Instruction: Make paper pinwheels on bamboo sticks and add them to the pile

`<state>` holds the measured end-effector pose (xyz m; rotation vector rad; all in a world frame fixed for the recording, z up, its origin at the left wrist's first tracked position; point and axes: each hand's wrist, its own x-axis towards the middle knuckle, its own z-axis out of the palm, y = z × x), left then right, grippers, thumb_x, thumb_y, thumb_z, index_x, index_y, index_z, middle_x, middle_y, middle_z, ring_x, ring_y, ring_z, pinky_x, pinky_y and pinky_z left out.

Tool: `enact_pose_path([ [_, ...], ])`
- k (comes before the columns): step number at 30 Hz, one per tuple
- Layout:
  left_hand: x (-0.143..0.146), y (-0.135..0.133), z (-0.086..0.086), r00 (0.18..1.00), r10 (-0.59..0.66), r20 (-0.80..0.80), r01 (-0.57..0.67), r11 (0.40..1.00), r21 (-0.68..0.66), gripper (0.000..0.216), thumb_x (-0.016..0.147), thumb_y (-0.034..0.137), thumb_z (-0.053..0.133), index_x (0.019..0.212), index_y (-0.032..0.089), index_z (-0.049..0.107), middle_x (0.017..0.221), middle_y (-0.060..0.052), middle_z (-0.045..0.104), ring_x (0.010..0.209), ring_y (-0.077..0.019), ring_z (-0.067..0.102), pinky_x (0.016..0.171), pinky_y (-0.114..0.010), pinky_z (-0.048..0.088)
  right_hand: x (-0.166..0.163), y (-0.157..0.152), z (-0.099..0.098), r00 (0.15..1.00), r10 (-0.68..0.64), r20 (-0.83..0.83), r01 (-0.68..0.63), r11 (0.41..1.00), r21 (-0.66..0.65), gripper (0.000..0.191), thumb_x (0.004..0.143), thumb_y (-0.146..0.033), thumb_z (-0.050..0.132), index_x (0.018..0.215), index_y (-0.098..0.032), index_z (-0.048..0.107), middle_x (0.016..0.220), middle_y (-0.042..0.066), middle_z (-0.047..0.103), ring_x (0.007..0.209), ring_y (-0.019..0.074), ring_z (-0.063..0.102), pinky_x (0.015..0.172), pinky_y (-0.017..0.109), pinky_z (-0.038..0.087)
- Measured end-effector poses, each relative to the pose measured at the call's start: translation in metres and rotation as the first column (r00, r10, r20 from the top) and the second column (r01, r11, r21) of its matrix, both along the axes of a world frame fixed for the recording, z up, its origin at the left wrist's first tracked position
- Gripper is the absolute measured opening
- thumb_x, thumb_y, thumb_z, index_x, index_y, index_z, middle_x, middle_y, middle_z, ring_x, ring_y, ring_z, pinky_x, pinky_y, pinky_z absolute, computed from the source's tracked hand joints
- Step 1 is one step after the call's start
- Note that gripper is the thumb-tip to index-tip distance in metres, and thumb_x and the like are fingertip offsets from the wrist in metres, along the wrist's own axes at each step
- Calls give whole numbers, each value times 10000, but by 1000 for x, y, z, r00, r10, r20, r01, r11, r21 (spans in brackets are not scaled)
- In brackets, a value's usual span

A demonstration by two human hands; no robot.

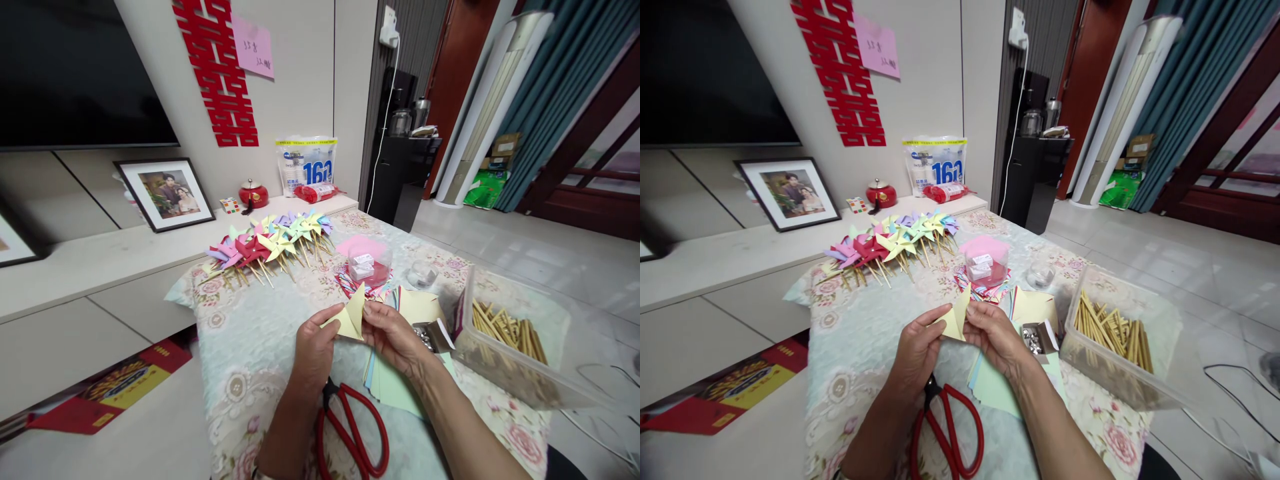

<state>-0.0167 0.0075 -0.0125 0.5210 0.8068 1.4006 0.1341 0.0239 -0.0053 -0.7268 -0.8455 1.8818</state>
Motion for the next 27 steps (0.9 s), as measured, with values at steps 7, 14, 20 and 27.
enact_pose_path([
  [7, 0, 1, -1, 1000, -11, -18, 11, 1000, 7, 339, 532, 216, 837, 860, 154, 783, 758, -68, 774, 722, -200, 699, 773, -310, 530, 2, 1, -1, 1000, 18, -2, -18, 1000, -5, 299, 720, -342, 855, 921, -159, 731, 796, 32, 739, 679, 120, 689, 683, 219, 572],
  [14, -1, 0, 1, 1000, -15, 25, 15, 1000, 8, 323, 525, 209, 850, 838, 155, 791, 825, -78, 791, 724, -180, 704, 752, -282, 537, 3, 1, -2, 1000, 23, -11, -24, 999, -30, 324, 715, -342, 860, 948, -159, 729, 768, 14, 716, 662, 110, 671, 661, 211, 557],
  [20, -2, 0, 0, 999, -25, 36, 24, 1000, 13, 342, 526, 208, 862, 857, 153, 793, 828, -77, 792, 712, -168, 700, 738, -267, 535, 3, 1, -1, 999, 29, -27, -30, 999, -32, 291, 709, -335, 865, 888, -155, 722, 729, 7, 702, 633, 108, 658, 656, 220, 563],
  [27, -2, 0, 0, 1000, -18, 2, 18, 1000, 12, 354, 533, 218, 866, 873, 154, 790, 805, -70, 778, 710, -160, 674, 704, -256, 516, 2, -2, 3, 1000, -11, 10, 12, 999, -32, 329, 729, -341, 852, 977, -158, 739, 847, 48, 763, 681, 129, 697, 635, 222, 576],
])
